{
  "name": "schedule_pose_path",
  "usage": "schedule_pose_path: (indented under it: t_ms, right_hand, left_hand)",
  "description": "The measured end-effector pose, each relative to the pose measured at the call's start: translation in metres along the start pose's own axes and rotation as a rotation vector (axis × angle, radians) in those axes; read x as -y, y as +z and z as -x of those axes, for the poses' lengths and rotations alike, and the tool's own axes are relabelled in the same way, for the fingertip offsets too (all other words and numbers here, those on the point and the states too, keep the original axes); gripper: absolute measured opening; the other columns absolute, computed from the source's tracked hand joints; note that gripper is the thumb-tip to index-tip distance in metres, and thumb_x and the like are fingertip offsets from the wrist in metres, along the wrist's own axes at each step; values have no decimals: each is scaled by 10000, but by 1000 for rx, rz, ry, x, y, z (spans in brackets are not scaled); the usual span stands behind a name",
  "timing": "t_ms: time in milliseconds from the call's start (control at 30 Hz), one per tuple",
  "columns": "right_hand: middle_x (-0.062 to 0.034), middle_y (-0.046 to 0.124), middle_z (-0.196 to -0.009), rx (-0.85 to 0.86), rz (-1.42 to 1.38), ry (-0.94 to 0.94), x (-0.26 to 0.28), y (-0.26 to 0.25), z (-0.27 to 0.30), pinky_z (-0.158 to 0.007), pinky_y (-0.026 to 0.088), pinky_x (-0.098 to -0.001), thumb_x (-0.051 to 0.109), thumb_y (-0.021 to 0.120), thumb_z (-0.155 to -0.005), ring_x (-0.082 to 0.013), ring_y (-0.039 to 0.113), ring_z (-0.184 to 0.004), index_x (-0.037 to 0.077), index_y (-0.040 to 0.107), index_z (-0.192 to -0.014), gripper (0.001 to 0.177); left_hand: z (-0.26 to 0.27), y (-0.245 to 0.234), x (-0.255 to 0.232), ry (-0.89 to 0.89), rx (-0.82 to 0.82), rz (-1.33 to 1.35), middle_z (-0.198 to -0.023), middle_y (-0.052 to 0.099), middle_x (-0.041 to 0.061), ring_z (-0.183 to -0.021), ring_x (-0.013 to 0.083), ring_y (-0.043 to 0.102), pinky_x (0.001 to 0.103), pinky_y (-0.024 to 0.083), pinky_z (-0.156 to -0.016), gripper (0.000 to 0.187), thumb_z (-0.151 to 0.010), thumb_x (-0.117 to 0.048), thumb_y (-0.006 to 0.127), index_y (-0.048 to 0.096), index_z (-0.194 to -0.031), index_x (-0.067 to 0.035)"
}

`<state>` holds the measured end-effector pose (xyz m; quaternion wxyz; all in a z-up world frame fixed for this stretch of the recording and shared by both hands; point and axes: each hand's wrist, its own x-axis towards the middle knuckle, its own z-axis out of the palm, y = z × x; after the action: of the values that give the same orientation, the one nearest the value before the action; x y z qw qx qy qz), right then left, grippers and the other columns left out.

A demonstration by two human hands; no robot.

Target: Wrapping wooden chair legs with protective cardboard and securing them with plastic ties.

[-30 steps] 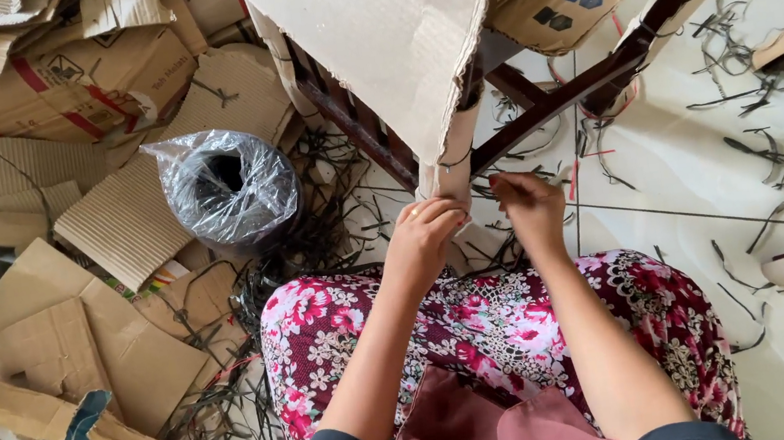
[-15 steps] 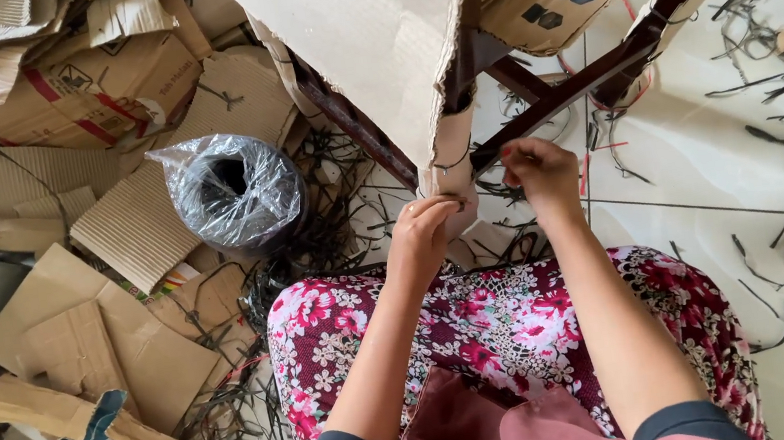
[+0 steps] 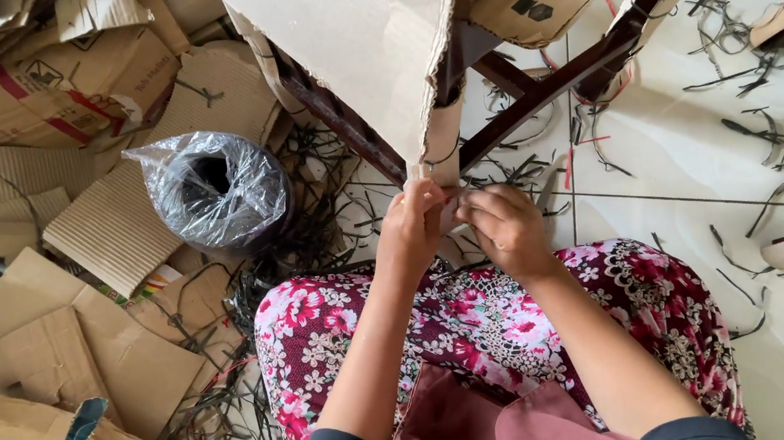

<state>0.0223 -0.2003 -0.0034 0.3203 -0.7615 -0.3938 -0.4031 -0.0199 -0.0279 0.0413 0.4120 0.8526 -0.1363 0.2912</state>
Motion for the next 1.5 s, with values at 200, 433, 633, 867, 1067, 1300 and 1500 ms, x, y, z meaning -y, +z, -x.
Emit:
schedule_pose_path:
  t_ms: [200, 433, 633, 867, 1067, 1300, 1500]
  right_hand:
    - [-83, 740, -1074, 45, -170, -27, 12, -1, -26, -727, 594, -389, 27, 723, -939, -295, 692, -910, 30, 762, -900, 55]
    - [-27, 704, -835, -65, -291, 254, 9, 25, -14, -650, 580, -310, 52, 800, -907, -215, 695, -723, 57, 769, -944, 48]
    - [-15, 652, -840, -44, -140, 180, -1, 44, 14, -608, 565, -337, 102, 765, -948, -225, 664, -714, 95, 706, -970, 63]
    - [-59, 628, -902, 38, -98, 21, 28, 16, -22, -584, 562, -373, 26, 670, -989, -280, 639, -742, 59, 744, -1023, 88]
    - [-56, 563, -911, 95, 95, -9, 43, 20, -31, -634, 562, -357, 33, 651, -1007, -263, 621, -755, 59, 696, -961, 69]
    - [-24, 587, -921, 301, 178, 127, 24, 39, 11, -761, 535, -392, 145, 590, -1024, -268, 668, -909, 167, 683, -1000, 99]
    - [-64, 673, -858, 421, -271, 573, 37, 25, -7, -774, 574, -424, 195, 606, -1041, -316, 716, -859, 142, 708, -1002, 121]
  left_hand:
    - [-5, -14, 1, 10, 125, -23, -849, 775, 19, -832, 245, 754, 375, 533, -899, 271, -961, -18, 600, 456, -1115, -187]
    - [3, -27, -6, -215, 209, 176, -983, 781, 111, -1009, 392, 717, 513, 518, -943, 338, -895, -63, 615, 473, -1169, -200]
    - [7, -11, -3, -361, 71, 148, -890, 795, 41, -909, 289, 758, 404, 558, -883, 220, -917, -202, 676, 554, -1099, -224]
    - [11, -16, -2, -273, -51, -61, -905, 790, 49, -815, 282, 751, 410, 597, -779, 73, -992, -224, 649, 655, -1063, -209]
    - [11, -15, 20, -6, -90, -301, -791, 714, 35, -691, 240, 726, 344, 574, -653, 64, -1024, -246, 598, 625, -1080, -231]
    - [27, -27, 19, -56, -298, -297, -879, 755, 56, -769, 247, 729, 357, 573, -731, 142, -954, -222, 692, 682, -1093, -197]
    - [46, -15, 16, -799, -67, 680, -1032, 764, 207, -947, 253, 734, 407, 600, -837, 291, -1020, -228, 601, 736, -1167, -17]
